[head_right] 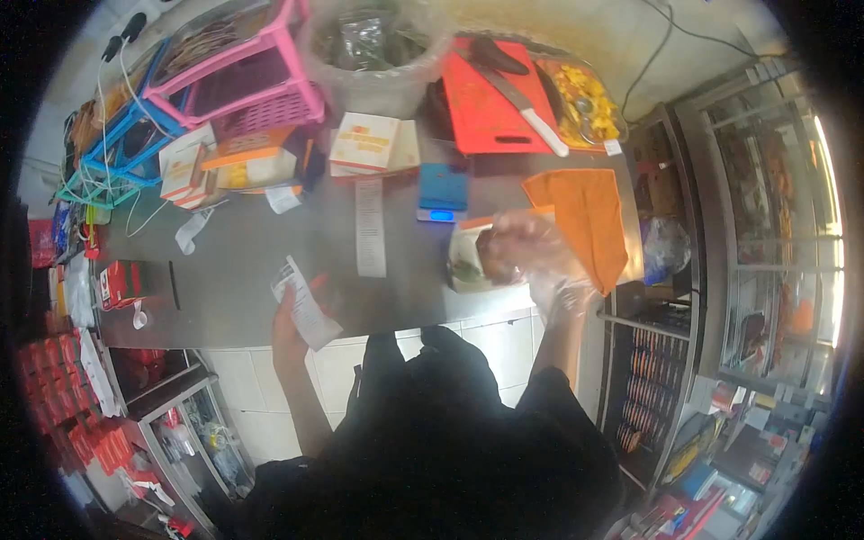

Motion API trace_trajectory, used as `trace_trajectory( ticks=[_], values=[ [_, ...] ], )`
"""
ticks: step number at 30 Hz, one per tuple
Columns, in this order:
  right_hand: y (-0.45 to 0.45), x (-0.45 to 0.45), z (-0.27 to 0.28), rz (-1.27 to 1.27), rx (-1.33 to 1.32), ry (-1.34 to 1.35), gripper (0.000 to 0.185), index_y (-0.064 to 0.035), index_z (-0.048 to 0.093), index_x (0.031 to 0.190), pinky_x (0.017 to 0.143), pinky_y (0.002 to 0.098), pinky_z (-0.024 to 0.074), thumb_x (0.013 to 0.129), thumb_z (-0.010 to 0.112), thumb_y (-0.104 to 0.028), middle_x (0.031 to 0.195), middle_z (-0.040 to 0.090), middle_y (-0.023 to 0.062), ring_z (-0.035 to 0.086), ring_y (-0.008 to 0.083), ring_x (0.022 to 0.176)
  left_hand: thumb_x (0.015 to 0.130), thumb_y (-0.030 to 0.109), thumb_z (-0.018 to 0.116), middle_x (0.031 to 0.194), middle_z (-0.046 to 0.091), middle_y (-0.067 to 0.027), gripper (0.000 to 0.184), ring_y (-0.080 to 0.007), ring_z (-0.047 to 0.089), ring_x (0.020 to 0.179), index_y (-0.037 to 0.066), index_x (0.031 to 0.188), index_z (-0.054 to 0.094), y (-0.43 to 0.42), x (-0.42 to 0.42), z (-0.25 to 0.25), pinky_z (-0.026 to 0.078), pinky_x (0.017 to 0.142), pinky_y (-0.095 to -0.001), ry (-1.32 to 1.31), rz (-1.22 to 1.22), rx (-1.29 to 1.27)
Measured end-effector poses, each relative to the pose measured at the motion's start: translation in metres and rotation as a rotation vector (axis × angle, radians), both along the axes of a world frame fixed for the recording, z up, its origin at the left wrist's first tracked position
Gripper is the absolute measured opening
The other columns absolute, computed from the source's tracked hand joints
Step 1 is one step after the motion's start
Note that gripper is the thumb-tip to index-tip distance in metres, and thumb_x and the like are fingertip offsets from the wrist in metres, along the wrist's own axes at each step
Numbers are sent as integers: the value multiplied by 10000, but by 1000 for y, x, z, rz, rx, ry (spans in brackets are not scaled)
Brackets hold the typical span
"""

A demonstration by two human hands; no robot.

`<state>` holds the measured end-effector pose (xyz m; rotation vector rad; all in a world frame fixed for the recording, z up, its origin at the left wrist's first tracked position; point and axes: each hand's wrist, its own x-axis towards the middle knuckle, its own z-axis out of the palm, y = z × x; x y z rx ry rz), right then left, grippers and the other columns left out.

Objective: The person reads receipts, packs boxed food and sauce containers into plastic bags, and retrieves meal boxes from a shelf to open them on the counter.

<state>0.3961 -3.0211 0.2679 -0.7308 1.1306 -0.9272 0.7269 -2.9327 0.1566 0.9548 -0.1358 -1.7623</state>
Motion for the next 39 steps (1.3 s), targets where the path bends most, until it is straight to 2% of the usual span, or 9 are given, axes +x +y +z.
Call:
trace_trajectory(
  ticks=[3, 6, 11, 22, 24, 26, 28, 32, 39],
  values=[
    [19, -22, -58, 96, 45, 204, 96, -72, 589, 770, 507, 273, 404, 689, 615, -29, 685, 583, 91, 564, 188, 621, 914, 405, 298, 1134, 507, -187, 528, -197, 589, 661, 90, 1327, 208, 5, -43, -13, 525, 643, -358, 7, -55, 7],
    [15, -19, -167, 199, -826, 1206, 114, -77, 606, 766, 649, 357, 462, 679, 546, -34, 769, 610, 103, 581, 241, 716, 921, 391, 281, 1132, 508, -192, 488, -198, 587, 676, 146, 1336, 206, 11, -74, -7, 521, 650, -363, 4, -138, -17],
    [24, 15, -192, 477, -790, 1650, 122, -41, 589, 765, 676, 408, 448, 662, 530, -67, 740, 585, 136, 562, 306, 746, 921, 390, 283, 1128, 513, -185, 453, -203, 587, 698, 175, 1317, 241, 30, -86, 7, 518, 644, -361, -32, -114, 9],
    [-17, 175, -68, 744, -599, 389, 360, 15, 562, 1019, 712, 252, 443, 883, 476, -307, 861, 611, 56, 565, 127, 794, 879, 318, 436, 1007, 576, -104, 404, -138, 559, 711, 42, 1171, 398, 27, 71, -44, 487, 633, -303, -477, 291, 45],
    [-17, 254, -53, 658, -21, -88, 431, 37, 505, 1090, 795, 294, 414, 864, 487, -330, 1010, 575, 130, 542, 179, 934, 853, 189, 471, 899, 596, -107, 311, -218, 561, 686, 30, 1117, 437, -4, 117, -72, 456, 609, -353, -1021, 342, 13],
    [-49, 336, -108, 756, 22, -97, 368, -1, 508, 1098, 722, 263, 457, 865, 489, -285, 1027, 564, 121, 562, 168, 880, 809, 114, 491, 951, 585, -110, 308, -274, 554, 777, 40, 1105, 454, -32, 174, -123, 444, 677, -398, -1833, 271, -195],
    [-81, 410, -172, 612, -1039, 859, 286, -21, 534, 1047, 707, 299, 465, 835, 485, -207, 990, 572, 147, 565, 229, 908, 746, 67, 510, 1117, 517, -104, 352, -312, 476, 1015, 60, 1096, 473, -68, 209, -106, 358, 868, -460, -2077, 108, -43],
    [-113, 481, -203, 307, -1366, 1181, 224, -5, 556, 938, 664, 352, 471, 760, 483, -119, 827, 593, 152, 570, 272, 825, 741, 118, 542, 1262, 409, -71, 403, -244, 328, 1205, 79, 1135, 467, -128, 281, -113, 212, 996, -500, -2247, -115, 28],
    [-145, 510, -229, 729, -1610, 1457, 216, -50, 556, 890, 780, 391, 399, 685, 527, -110, 859, 551, 114, 510, 267, 884, 689, 169, 623, 1330, 301, -83, 658, -267, 293, 1222, 116, 1277, 333, -113, 318, -136, 199, 1007, -499, -2108, -334, 119]
  ],
)
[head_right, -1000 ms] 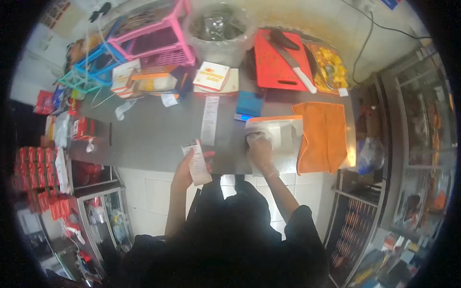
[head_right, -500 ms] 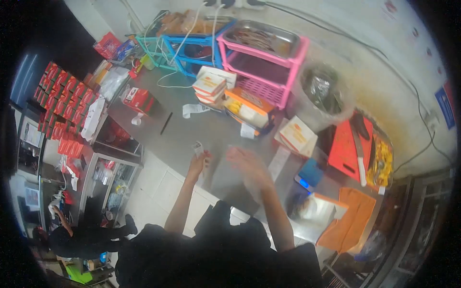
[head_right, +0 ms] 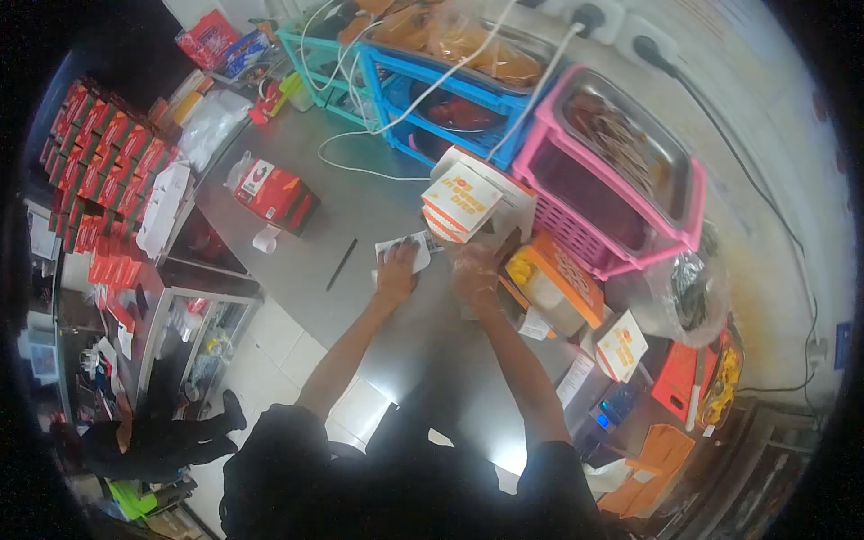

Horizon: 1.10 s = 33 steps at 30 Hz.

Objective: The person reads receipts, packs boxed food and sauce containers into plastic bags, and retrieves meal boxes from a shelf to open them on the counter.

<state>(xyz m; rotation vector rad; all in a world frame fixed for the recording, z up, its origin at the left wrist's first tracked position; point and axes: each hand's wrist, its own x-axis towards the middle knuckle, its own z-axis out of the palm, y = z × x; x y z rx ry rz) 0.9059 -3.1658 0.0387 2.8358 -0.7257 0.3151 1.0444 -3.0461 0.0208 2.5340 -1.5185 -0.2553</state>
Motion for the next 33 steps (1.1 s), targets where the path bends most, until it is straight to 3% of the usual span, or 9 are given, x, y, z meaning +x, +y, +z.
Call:
trace_trajectory(
  ticks=[4, 6, 10, 12, 14, 17, 24, 29, 33],
  values=[
    [11, 30, -46, -93, -912, 82, 231, -54, 556, 929, 614, 379, 452, 712, 534, -130, 833, 567, 90, 542, 212, 798, 647, 133, 635, 1279, 327, -136, 741, -316, 300, 1190, 83, 1302, 293, 9, 12, 2, 210, 991, -488, 9, 205, -42],
    [20, 45, -55, 18, -818, -63, 238, -56, 557, 944, 575, 374, 473, 721, 537, -135, 852, 571, 83, 556, 203, 774, 647, 153, 634, 1274, 333, -143, 742, -315, 296, 1192, 69, 1300, 291, 7, 26, -5, 209, 989, -492, -31, 235, -82],
    [30, 108, -27, 268, 748, -725, 237, -48, 563, 952, 671, 369, 460, 730, 516, -115, 902, 571, 94, 555, 239, 816, 673, 182, 604, 1295, 319, -171, 660, -312, 264, 1218, -34, 1239, 341, -6, 65, -16, 189, 1012, -464, -46, 307, -96],
    [23, 130, -41, 248, 964, -688, 270, -40, 546, 995, 742, 364, 438, 738, 505, -113, 939, 564, 103, 536, 239, 882, 688, 141, 560, 1292, 318, -203, 577, -330, 260, 1220, -102, 1177, 375, -12, 80, -14, 186, 1021, -453, -11, 303, -71],
    [10, 151, -8, 253, 610, -288, 341, -36, 509, 1079, 828, 361, 408, 749, 506, -127, 1016, 548, 112, 506, 221, 985, 680, 112, 549, 1281, 323, -209, 556, -344, 276, 1203, -107, 1164, 385, -17, 95, -22, 194, 1017, -454, -60, 280, -175],
    [-5, 188, -45, 238, 299, -335, 284, -39, 560, 974, 753, 367, 434, 705, 470, -62, 921, 572, 127, 536, 263, 882, 671, 75, 531, 1255, 334, -223, 554, -369, 298, 1174, -106, 1171, 374, -24, 110, -25, 202, 1015, -448, -38, 264, -273],
    [17, 162, 30, 236, 416, -740, 159, -48, 546, 888, 709, 397, 415, 741, 519, -101, 835, 565, 111, 533, 284, 786, 703, 97, 508, 1193, 379, -248, 533, -390, 327, 1126, -49, 1194, 361, -18, 94, -25, 237, 958, -470, 94, 282, -388],
    [79, -22, 78, -543, 401, -816, 176, -25, 526, 904, 732, 402, 375, 748, 564, -96, 890, 522, 136, 487, 283, 835, 803, 143, 456, 1118, 443, -258, 427, -420, 379, 1058, -78, 1164, 399, 17, -22, -32, 276, 894, -501, 58, 139, -470],
    [81, -147, 68, -1050, 280, -822, 294, 28, 457, 1070, 821, 392, 359, 819, 514, -116, 944, 513, 170, 476, 294, 909, 854, 156, 421, 1068, 511, -219, 379, -326, 513, 952, -33, 1183, 420, -8, -138, 11, 401, 839, -400, 757, 13, -435]
  ],
)
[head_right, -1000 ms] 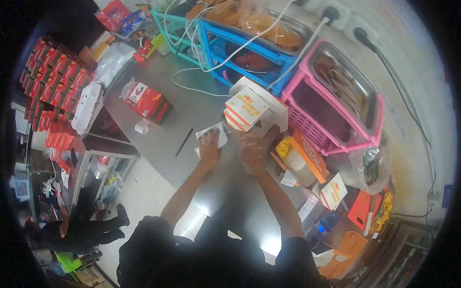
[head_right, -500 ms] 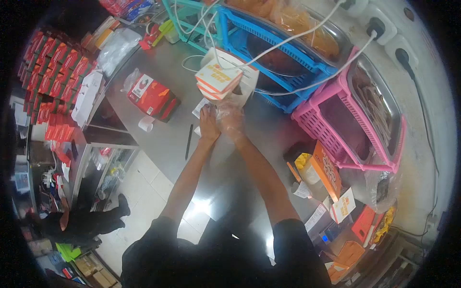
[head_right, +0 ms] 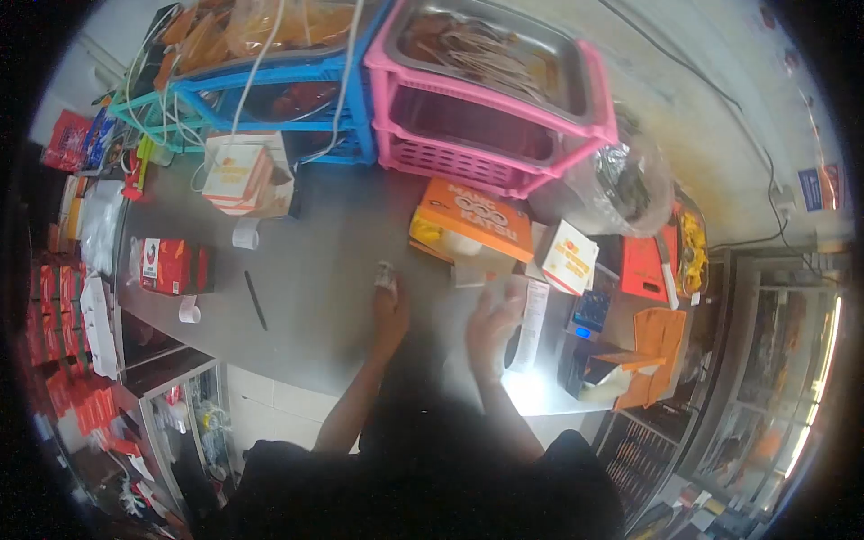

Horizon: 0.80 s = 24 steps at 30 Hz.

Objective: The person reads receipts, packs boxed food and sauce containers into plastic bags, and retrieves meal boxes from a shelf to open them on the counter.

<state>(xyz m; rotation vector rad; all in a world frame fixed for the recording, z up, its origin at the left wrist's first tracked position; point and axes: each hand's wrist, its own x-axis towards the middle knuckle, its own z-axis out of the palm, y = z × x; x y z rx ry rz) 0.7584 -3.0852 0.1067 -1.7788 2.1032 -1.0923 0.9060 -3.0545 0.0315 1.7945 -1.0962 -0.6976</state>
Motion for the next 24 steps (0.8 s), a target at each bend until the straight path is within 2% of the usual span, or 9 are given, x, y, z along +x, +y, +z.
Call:
trace_trajectory(
  ticks=[3, 5, 10, 11, 14, 17, 18, 21, 24],
  values=[
    [-33, -24, 20, 112, 301, -367, 355, 19, 433, 1137, 800, 366, 405, 843, 490, -173, 1026, 530, 180, 525, 263, 910, 900, 275, 390, 1040, 551, -163, 382, -253, 548, 925, -15, 1142, 446, -28, -35, -16, 430, 766, -352, 744, 193, 117],
    [-55, -33, 21, 209, 460, -496, 376, 11, 429, 1154, 778, 342, 423, 842, 486, -190, 1020, 547, 175, 547, 238, 878, 905, 306, 389, 894, 563, -115, 370, -185, 545, 786, -1, 1096, 467, -53, -32, -51, 442, 657, -310, 524, 240, -46],
    [-79, -36, -38, 296, 613, -800, 431, -65, 384, 1240, 766, 299, 433, 837, 473, -189, 1036, 554, 139, 552, 198, 889, 898, 369, 386, 822, 541, -67, 416, -115, 495, 664, 10, 1091, 473, -68, 8, -4, 410, 549, -255, 604, 204, 200],
    [-91, -37, -75, 516, 522, -827, 486, -57, 324, 1283, 835, 338, 413, 837, 471, -182, 1100, 530, 161, 526, 234, 985, 905, 364, 377, 809, 545, -67, 406, -111, 496, 663, 13, 1078, 486, -67, 17, -3, 416, 558, -256, 583, 203, 227],
    [-102, 3, -123, 772, 209, -362, 514, -53, 302, 1295, 866, 358, 390, 825, 477, -163, 1140, 503, 161, 491, 248, 1036, 912, 361, 369, 798, 544, -62, 397, -105, 491, 656, 20, 1063, 505, -58, 43, -9, 420, 558, -262, 557, 284, 79],
    [-95, 67, -104, 806, 263, -434, 546, -63, 311, 1302, 815, 340, 417, 805, 508, -172, 1141, 505, 114, 513, 199, 959, 914, 356, 367, 820, 535, -52, 388, -102, 482, 662, 31, 1087, 490, -51, 76, -22, 421, 558, -267, 494, 403, -11],
    [-93, 86, -81, 818, 147, -194, 546, -69, 319, 1300, 813, 337, 418, 799, 510, -175, 1118, 529, 135, 522, 205, 937, 915, 353, 366, 831, 532, -48, 385, -101, 479, 666, 35, 1099, 480, -54, 89, -26, 421, 560, -267, 462, 439, -16],
    [-100, 123, -59, 869, 542, -386, 567, -100, 315, 1313, 838, 350, 410, 787, 513, -172, 1124, 545, 152, 535, 237, 969, 911, 357, 373, 904, 529, -53, 410, -121, 484, 682, 40, 1164, 430, -65, 131, -29, 427, 591, -274, 615, 648, -288],
    [-102, 153, -50, 900, 342, -489, 455, -108, 400, 1258, 860, 348, 401, 818, 484, -186, 1106, 559, 139, 528, 256, 1014, 895, 387, 392, 1041, 493, -76, 447, -151, 504, 754, 71, 1211, 390, -63, 167, -45, 434, 607, -296, 749, 644, -232]
  ],
)
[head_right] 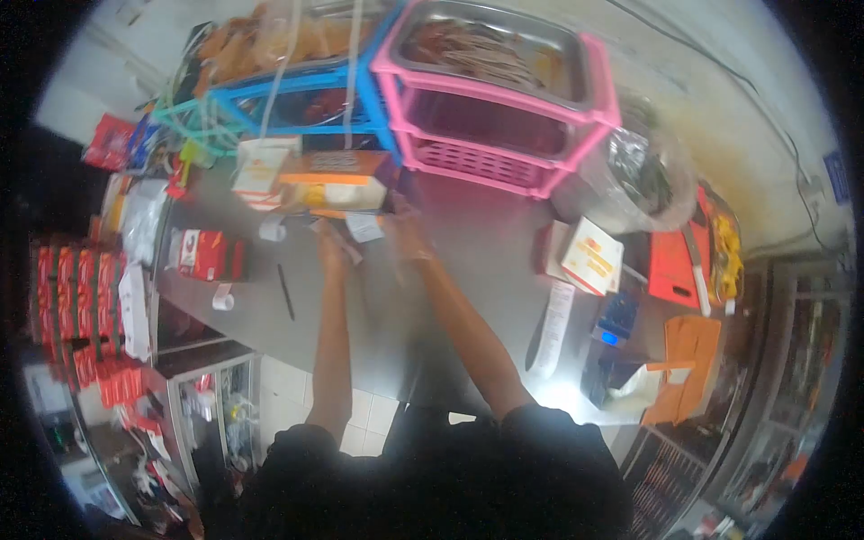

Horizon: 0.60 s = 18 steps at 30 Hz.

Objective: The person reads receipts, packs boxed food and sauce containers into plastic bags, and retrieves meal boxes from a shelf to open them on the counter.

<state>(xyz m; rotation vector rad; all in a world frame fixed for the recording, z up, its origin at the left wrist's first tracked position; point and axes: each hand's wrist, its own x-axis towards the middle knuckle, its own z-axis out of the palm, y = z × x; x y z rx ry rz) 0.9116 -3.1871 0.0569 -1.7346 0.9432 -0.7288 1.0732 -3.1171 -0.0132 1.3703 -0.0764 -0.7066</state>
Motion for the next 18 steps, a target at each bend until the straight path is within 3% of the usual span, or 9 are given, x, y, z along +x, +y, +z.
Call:
trace_trajectory(
  ticks=[1, 4, 6, 8, 9, 10, 12, 16, 18],
  values=[
    [2, -6, 36, -19, 174, 27, 422, -100, 429, 1235, 869, 345, 396, 824, 477, -185, 1110, 558, 137, 525, 263, 1028, 890, 398, 398, 1092, 477, -78, 453, -159, 508, 782, 85, 1218, 389, 2, 3, -6, 437, 616, -306, -24, -30, 9],
    [4, -24, -14, -355, -282, 84, 370, -74, 486, 1166, 879, 338, 389, 813, 485, -184, 1120, 549, 133, 519, 247, 1032, 888, 396, 396, 1185, 438, -49, 461, -160, 507, 807, 110, 1249, 370, 28, -20, 17, 428, 653, -306, 1, -113, 245],
    [11, -100, 69, -455, -183, 29, 340, -45, 513, 1109, 884, 347, 382, 798, 513, -183, 1123, 534, 145, 500, 244, 1056, 891, 385, 391, 1170, 457, -38, 449, -156, 509, 796, 112, 1248, 376, 53, -47, 28, 422, 643, -287, -154, -88, 261],
    [15, -182, 101, -840, -335, 212, 281, -14, 552, 1006, 827, 354, 416, 785, 574, -186, 939, 590, 158, 555, 240, 949, 895, 373, 387, 1114, 497, -33, 430, -151, 512, 786, 110, 1235, 398, 64, -82, 39, 418, 626, -274, -243, -77, 245],
    [14, -222, 98, -1099, -518, 524, 316, 10, 557, 983, 759, 341, 450, 756, 614, -202, 879, 608, 176, 590, 248, 855, 896, 369, 385, 1087, 514, -30, 422, -150, 513, 781, 110, 1229, 408, 70, -104, 44, 417, 619, -270, -249, -97, 222],
    [11, -259, 105, -1169, -376, 466, 379, 8, 573, 972, 737, 385, 450, 704, 672, -240, 877, 610, 180, 596, 303, 813, 898, 365, 384, 1059, 531, -27, 414, -150, 514, 776, 109, 1223, 418, 73, -128, 47, 415, 611, -267, -256, -113, 203],
    [4, -322, 85, -1001, -161, 510, 477, 4, 579, 987, 714, 367, 465, 700, 662, -367, 883, 621, 189, 611, 284, 827, 900, 346, 388, 978, 561, -27, 393, -139, 515, 765, 74, 1171, 474, 54, -181, 51, 416, 612, -269, -10, -344, 221],
    [-19, -358, 59, -665, 128, 625, 635, -12, 572, 1027, 736, 352, 461, 683, 608, -544, 909, 622, 174, 608, 270, 852, 867, 224, 429, 989, 577, -130, 324, -216, 556, 842, 3, 1084, 523, 18, -278, 47, 449, 703, -339, -256, -892, 183],
    [-19, -336, 80, -621, 164, 694, 700, -11, 553, 1061, 742, 347, 459, 670, 592, -591, 919, 621, 170, 606, 271, 855, 795, 119, 462, 1056, 549, -184, 343, -306, 538, 941, -11, 1110, 505, 22, -319, 11, 435, 789, -385, -845, -986, 117]
  ],
)
